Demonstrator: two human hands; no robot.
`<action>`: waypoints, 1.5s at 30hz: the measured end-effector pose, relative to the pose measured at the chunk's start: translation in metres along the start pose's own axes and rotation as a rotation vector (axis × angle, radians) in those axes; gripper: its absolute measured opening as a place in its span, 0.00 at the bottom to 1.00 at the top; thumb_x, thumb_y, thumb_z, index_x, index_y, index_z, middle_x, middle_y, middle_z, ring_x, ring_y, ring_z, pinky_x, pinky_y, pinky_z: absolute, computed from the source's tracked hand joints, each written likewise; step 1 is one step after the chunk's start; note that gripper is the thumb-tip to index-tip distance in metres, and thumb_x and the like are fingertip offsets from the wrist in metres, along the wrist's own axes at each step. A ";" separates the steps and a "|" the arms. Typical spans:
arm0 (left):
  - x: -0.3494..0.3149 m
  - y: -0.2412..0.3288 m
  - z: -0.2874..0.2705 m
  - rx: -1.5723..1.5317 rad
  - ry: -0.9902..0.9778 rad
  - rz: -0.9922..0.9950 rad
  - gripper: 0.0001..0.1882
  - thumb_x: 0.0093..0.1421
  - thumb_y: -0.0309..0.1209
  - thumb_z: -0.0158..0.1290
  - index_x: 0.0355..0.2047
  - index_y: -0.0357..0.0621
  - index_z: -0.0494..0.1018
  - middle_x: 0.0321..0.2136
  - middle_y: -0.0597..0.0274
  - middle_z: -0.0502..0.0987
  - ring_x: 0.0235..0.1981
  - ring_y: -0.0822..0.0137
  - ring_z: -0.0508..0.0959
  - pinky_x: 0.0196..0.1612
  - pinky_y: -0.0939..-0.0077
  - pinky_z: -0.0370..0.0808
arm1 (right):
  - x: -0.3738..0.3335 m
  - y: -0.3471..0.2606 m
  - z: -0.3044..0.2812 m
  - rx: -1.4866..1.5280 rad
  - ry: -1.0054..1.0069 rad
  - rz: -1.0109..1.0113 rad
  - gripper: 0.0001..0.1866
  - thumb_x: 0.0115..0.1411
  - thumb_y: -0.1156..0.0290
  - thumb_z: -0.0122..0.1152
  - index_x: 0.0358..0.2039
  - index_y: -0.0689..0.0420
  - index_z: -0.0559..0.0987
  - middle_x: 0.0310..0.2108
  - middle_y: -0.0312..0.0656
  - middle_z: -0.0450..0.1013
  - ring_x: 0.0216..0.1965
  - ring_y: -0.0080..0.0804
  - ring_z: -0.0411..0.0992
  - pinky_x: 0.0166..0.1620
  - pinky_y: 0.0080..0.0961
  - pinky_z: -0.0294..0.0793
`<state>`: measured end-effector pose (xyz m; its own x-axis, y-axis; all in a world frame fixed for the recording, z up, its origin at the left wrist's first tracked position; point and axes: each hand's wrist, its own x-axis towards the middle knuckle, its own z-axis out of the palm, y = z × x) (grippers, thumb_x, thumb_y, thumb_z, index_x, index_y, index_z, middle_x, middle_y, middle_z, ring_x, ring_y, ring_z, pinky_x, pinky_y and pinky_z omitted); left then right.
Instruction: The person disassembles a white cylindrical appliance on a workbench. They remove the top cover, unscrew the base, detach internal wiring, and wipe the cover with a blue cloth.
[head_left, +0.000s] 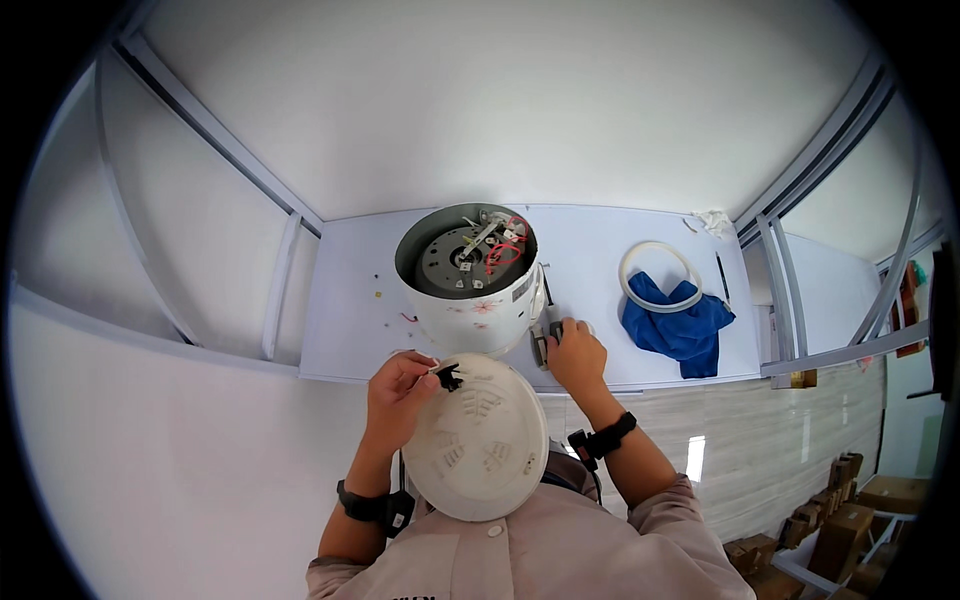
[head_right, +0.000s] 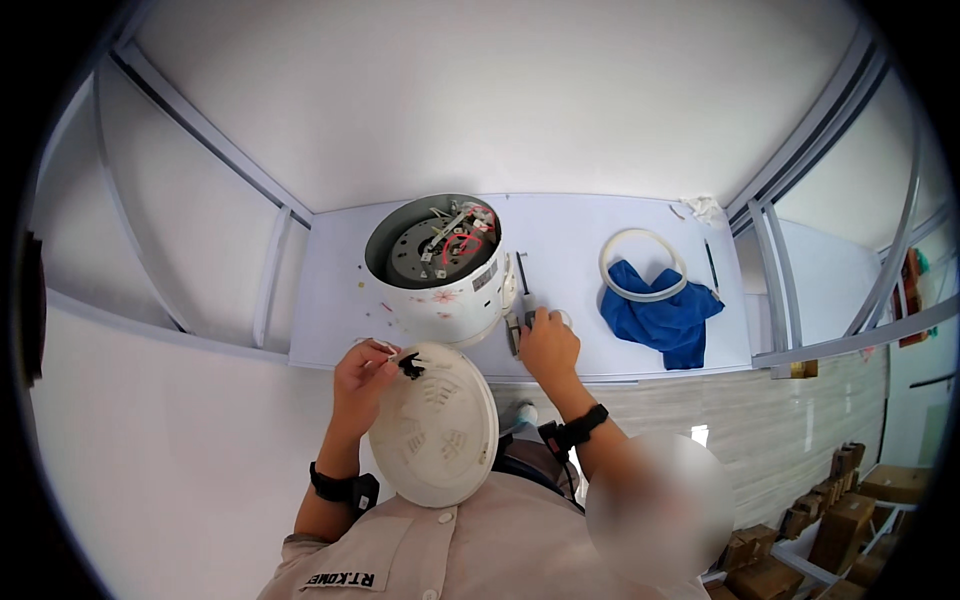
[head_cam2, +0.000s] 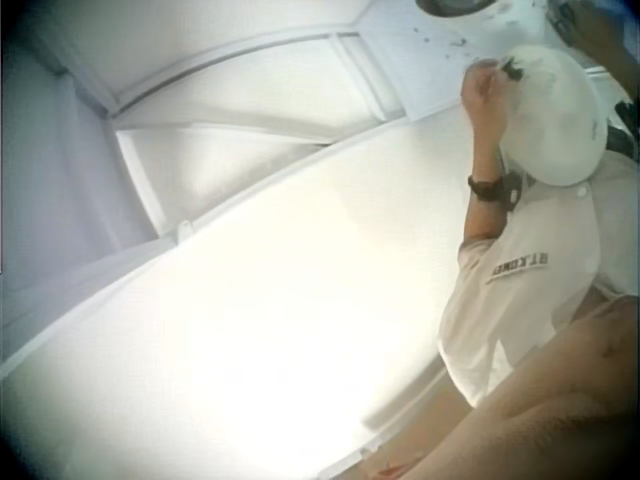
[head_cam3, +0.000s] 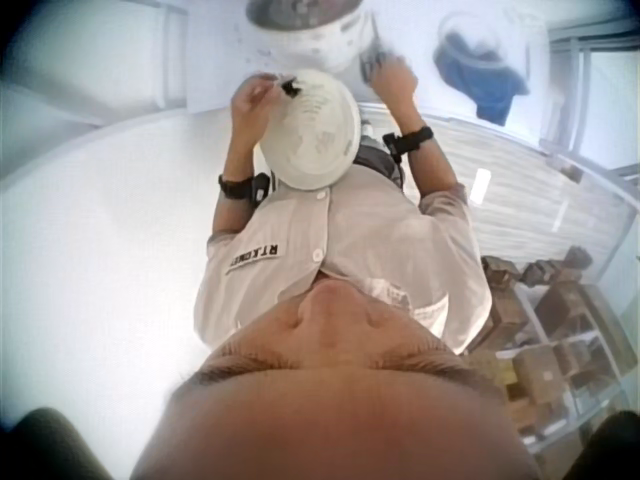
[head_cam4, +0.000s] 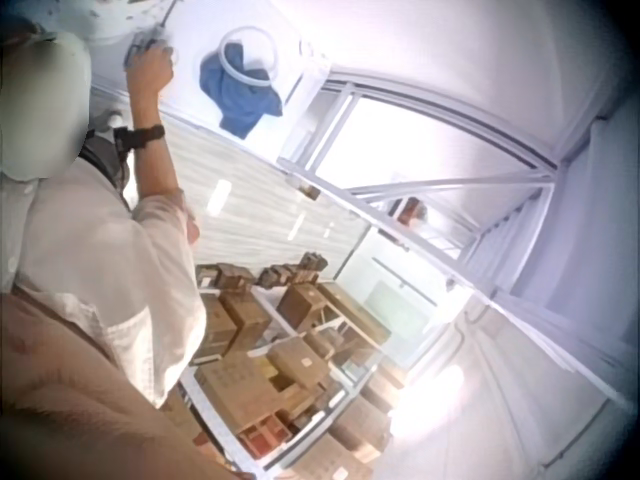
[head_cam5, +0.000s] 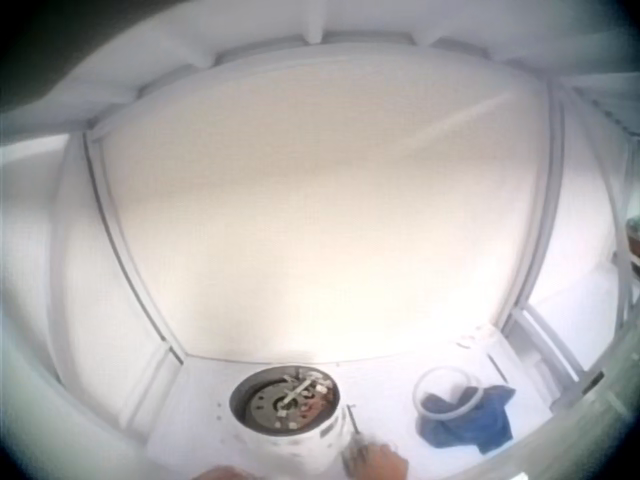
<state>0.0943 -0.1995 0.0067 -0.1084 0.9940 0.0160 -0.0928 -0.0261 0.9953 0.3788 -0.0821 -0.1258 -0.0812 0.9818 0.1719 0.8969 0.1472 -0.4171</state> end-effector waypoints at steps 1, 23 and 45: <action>0.003 0.000 0.003 -0.016 -0.006 -0.015 0.05 0.68 0.19 0.61 0.41 0.40 0.77 0.48 0.61 0.78 0.55 0.66 0.78 0.60 0.68 0.75 | 0.002 0.001 0.000 0.001 -0.025 0.010 0.13 0.61 0.62 0.70 0.40 0.55 0.78 0.36 0.47 0.78 0.34 0.51 0.82 0.33 0.48 0.83; 0.032 0.009 0.076 0.136 -0.175 -0.048 0.05 0.60 0.17 0.67 0.37 0.35 0.83 0.42 0.51 0.88 0.46 0.65 0.86 0.56 0.66 0.80 | -0.039 0.065 -0.166 0.930 -0.220 0.131 0.19 0.77 0.73 0.44 0.64 0.61 0.75 0.37 0.40 0.76 0.34 0.21 0.74 0.35 0.23 0.75; 0.027 -0.009 0.041 0.032 -0.025 -0.040 0.09 0.61 0.16 0.67 0.37 0.39 0.79 0.40 0.55 0.87 0.43 0.68 0.85 0.52 0.71 0.81 | -0.032 0.053 -0.011 1.190 -0.194 0.341 0.17 0.67 0.71 0.69 0.52 0.62 0.76 0.31 0.35 0.75 0.30 0.24 0.73 0.36 0.26 0.74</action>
<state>0.1327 -0.1677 0.0026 -0.0806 0.9965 -0.0215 -0.0651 0.0162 0.9977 0.4333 -0.1069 -0.1436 -0.0756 0.9779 -0.1950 -0.0554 -0.1994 -0.9784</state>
